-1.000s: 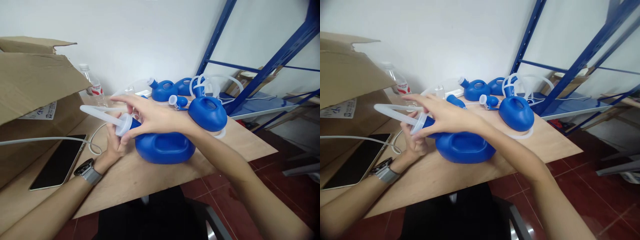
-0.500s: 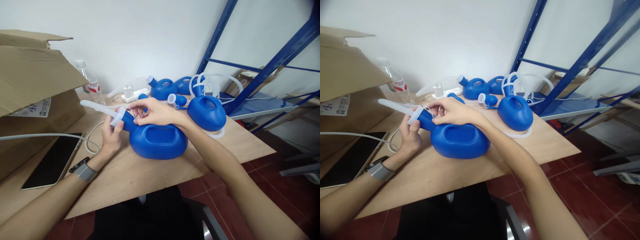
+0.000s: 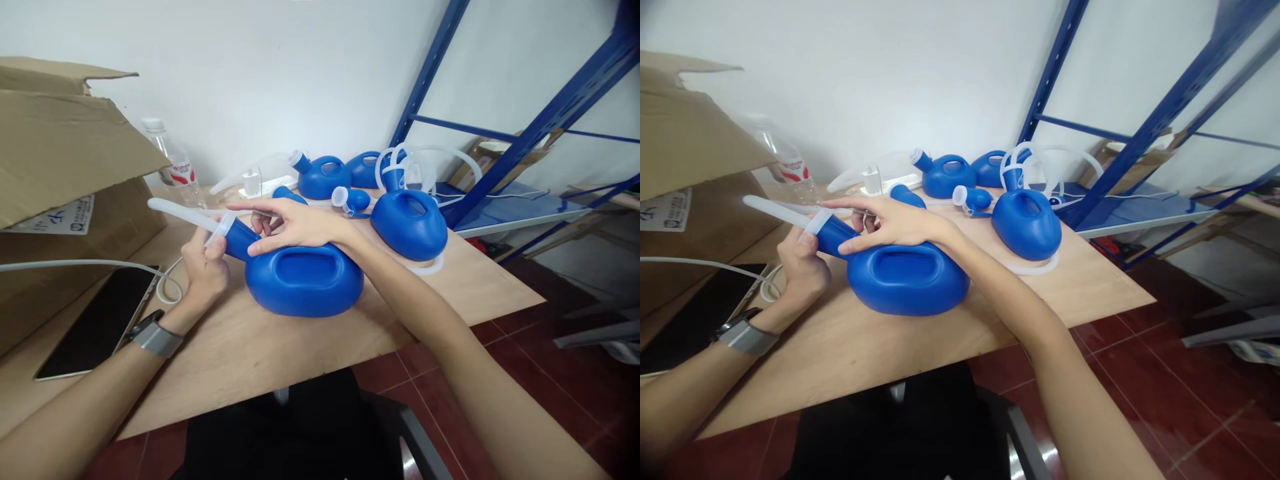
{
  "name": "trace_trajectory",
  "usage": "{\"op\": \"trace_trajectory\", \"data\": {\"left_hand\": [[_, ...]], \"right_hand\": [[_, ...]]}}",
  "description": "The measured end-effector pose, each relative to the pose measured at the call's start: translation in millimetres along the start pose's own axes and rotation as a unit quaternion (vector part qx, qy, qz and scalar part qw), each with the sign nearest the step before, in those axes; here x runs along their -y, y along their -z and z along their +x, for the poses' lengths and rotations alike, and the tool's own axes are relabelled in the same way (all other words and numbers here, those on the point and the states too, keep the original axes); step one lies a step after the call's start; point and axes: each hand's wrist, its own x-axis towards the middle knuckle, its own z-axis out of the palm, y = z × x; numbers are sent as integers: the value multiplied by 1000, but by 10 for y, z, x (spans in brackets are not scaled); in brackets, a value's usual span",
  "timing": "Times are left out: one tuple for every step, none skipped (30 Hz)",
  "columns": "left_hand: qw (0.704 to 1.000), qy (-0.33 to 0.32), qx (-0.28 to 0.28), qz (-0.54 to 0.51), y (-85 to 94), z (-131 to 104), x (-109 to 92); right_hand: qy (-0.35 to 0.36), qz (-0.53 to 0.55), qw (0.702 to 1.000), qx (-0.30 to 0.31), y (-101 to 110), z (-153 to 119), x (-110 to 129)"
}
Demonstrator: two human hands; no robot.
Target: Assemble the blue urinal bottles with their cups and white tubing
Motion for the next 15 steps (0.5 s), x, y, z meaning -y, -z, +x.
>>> {"op": "trace_trajectory", "data": {"left_hand": [[1000, -2, 4, 2, 5, 5, -6], [1000, -2, 8, 6, 8, 11, -14], [1000, 4, 6, 7, 8, 17, -23], [1000, 15, -6, 7, 6, 24, -34], [999, 31, -26, 6, -1, 32, -45], [998, 47, -52, 6, -10, 41, -57], [995, 63, -72, 3, -22, 51, -69], [994, 79, -79, -10, -37, 61, -81], [992, 95, -76, -35, -52, 72, -91], [989, 111, -63, -68, -68, 83, -95], [985, 128, -49, -104, -84, 95, -93], [979, 145, -41, -137, -97, 109, -81], [973, 161, -39, -160, -108, 127, -57], [972, 166, -36, -164, -113, 146, -22], [974, 162, -26, -156, -114, 167, 22]], "right_hand": [[-8, 5, 1000, 6, 0, -2, 21], [-17, 6, 1000, 12, 3, -5, 44], [-23, 5, 1000, 19, 11, -8, 69], [-27, 5, 999, 28, 22, -13, 95], [-28, 5, 999, 37, 38, -19, 122], [-28, 6, 999, 47, 59, -29, 148], [-27, 9, 998, 58, 84, -41, 172], [-27, 14, 997, 66, 113, -58, 192], [-26, 19, 997, 72, 147, -79, 207], [-24, 24, 996, 77, 185, -105, 214], [-23, 28, 996, 81, 225, -135, 213], [-24, 30, 996, 84, 266, -170, 203], [-28, 29, 995, 86, 306, -208, 188], [-36, 24, 995, 88, 342, -249, 168], [-47, 16, 995, 90, 371, -292, 146]]}}
